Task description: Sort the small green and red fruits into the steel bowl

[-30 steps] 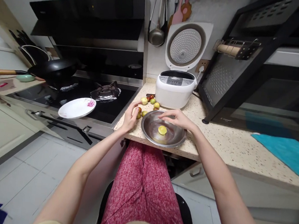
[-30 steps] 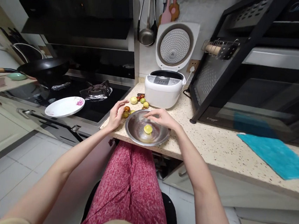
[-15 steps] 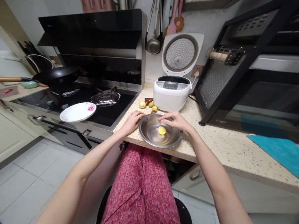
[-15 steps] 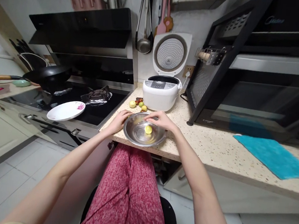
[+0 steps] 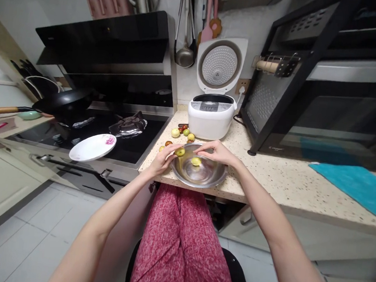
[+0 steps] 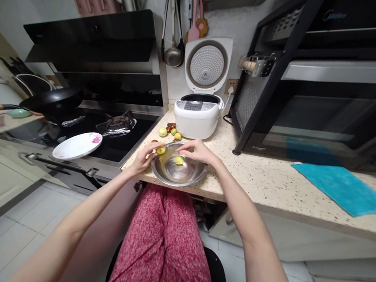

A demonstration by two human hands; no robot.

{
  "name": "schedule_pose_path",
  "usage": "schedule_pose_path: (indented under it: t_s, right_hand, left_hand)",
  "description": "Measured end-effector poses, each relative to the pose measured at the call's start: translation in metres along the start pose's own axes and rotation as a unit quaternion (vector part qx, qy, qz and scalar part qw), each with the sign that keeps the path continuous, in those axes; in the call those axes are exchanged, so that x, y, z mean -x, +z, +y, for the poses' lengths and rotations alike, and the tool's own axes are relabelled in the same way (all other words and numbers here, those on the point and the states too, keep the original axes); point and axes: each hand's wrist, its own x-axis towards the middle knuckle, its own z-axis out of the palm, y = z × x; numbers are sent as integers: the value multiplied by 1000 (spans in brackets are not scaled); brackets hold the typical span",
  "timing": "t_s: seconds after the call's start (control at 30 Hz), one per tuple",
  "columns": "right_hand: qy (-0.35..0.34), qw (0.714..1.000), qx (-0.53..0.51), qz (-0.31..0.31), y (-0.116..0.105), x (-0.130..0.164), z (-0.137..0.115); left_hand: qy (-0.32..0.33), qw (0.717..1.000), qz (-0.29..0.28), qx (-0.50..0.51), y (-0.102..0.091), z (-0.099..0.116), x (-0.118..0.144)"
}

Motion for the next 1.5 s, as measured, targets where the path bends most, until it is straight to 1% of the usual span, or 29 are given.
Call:
schedule_pose_path:
  t_s: [0.07,0.2,0.4,0.67,1.1,1.2,1.27,1.33,1.4,1.43,1.5]
  right_hand:
    - [-1,1000,4,-3,0,0,-1]
    - [-7,999,13,-30,0,1,-4]
    - [-7,999,15,-43,-1,1,-5]
    - [-14,998,13,-60,-2,1,-7]
    - [-7,998,20,-55,-1,1,-5]
    - [-1,998,17,-53,-1,1,-6]
    - [0,999,19,-51,0,2,-6]
    - [-4,999,21,-48,0,2,-5]
    - [-7,999,22,-45,0,2,-5]
    - [-7,999,22,-43,0,3,-4]
    - [-3,999,25,-39,0,5,-5]
  left_hand:
    - [-1,1000,-19,25,-2,0,0]
    - [-33,997,-33,55,-6,4,-3]
    - [-53,994,-48,81,-10,11,-7]
    - [-37,993,-72,91,-11,12,-8]
    - [-27,994,-70,81,-11,15,-10]
    - [-37,993,-71,87,-10,14,-8]
    - [-50,993,-51,89,-9,12,-7]
    - [-68,993,-7,94,-10,13,-10]
    - [-84,988,63,117,-17,22,-17]
    - [-89,982,101,135,-23,30,-22]
    - [-54,965,198,166,-43,53,-32]
